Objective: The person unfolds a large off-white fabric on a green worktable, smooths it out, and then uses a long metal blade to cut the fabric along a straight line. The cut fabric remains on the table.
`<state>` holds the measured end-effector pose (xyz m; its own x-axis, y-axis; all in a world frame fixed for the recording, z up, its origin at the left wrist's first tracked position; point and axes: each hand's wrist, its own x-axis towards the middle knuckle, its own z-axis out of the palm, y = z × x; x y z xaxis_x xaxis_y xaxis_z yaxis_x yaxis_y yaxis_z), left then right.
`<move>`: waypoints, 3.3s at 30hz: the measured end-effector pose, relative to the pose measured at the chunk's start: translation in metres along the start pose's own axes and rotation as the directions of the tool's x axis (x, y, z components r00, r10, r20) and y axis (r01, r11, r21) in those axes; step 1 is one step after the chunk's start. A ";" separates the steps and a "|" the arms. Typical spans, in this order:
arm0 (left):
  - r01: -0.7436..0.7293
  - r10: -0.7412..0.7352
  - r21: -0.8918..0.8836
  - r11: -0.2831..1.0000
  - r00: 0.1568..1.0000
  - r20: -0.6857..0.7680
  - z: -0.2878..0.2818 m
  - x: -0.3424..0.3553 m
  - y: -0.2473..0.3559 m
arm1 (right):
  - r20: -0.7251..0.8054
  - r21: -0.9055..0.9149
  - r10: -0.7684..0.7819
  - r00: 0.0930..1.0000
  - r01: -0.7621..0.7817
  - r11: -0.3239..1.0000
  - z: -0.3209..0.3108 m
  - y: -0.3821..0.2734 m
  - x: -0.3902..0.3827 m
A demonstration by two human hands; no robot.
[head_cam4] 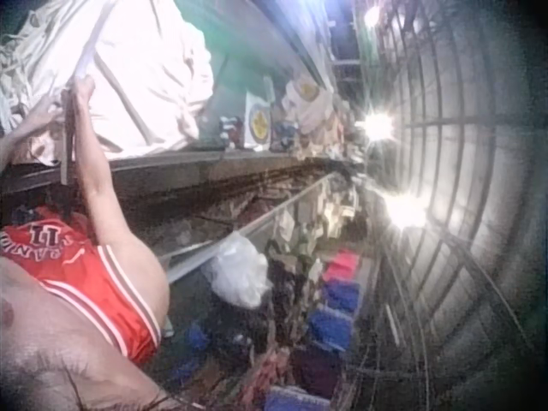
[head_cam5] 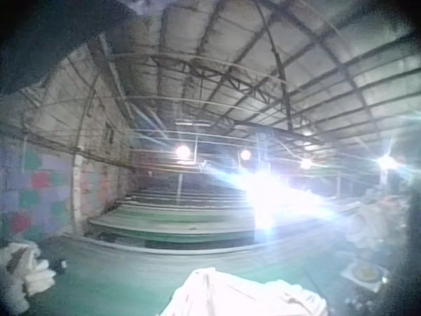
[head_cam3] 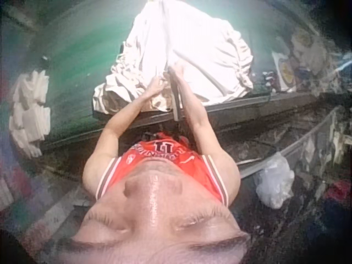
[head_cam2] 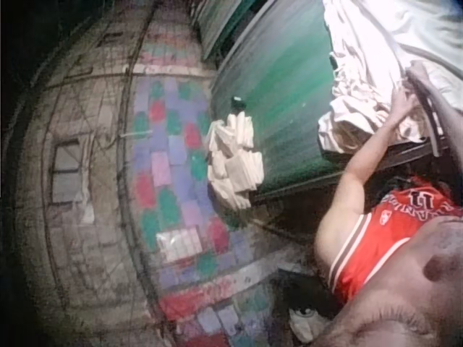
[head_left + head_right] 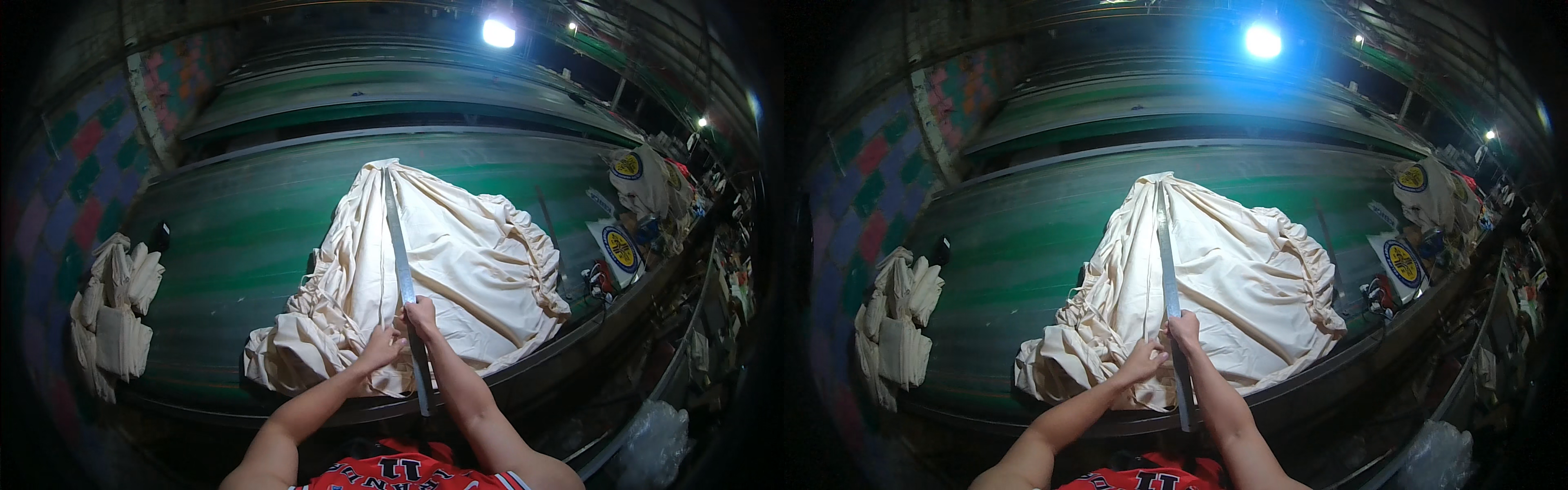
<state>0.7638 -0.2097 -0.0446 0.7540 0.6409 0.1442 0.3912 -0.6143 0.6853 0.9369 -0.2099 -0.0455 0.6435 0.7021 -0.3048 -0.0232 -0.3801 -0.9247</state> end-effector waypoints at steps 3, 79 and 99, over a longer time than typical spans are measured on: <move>0.111 -0.103 -0.104 0.988 0.991 0.086 0.008 0.001 0.021 | 0.184 0.193 0.040 0.982 -0.076 0.978 -0.002 0.005 -0.001; 0.757 -0.805 -0.291 0.585 0.497 -0.324 -0.112 0.129 -0.186 | 0.663 0.197 0.313 0.680 -0.562 0.803 -0.171 0.056 -0.131; 0.243 -0.806 -0.888 0.390 0.557 -0.201 -0.267 0.142 -0.171 | 0.406 0.260 0.220 0.887 -0.343 0.903 -0.057 0.043 -0.140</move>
<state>0.6632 0.1091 0.0494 -0.0008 0.9445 -0.3285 -0.1329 0.3255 0.9362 0.8897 -0.3589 -0.0296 0.2554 0.7834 -0.5666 -0.4403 -0.4275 -0.7895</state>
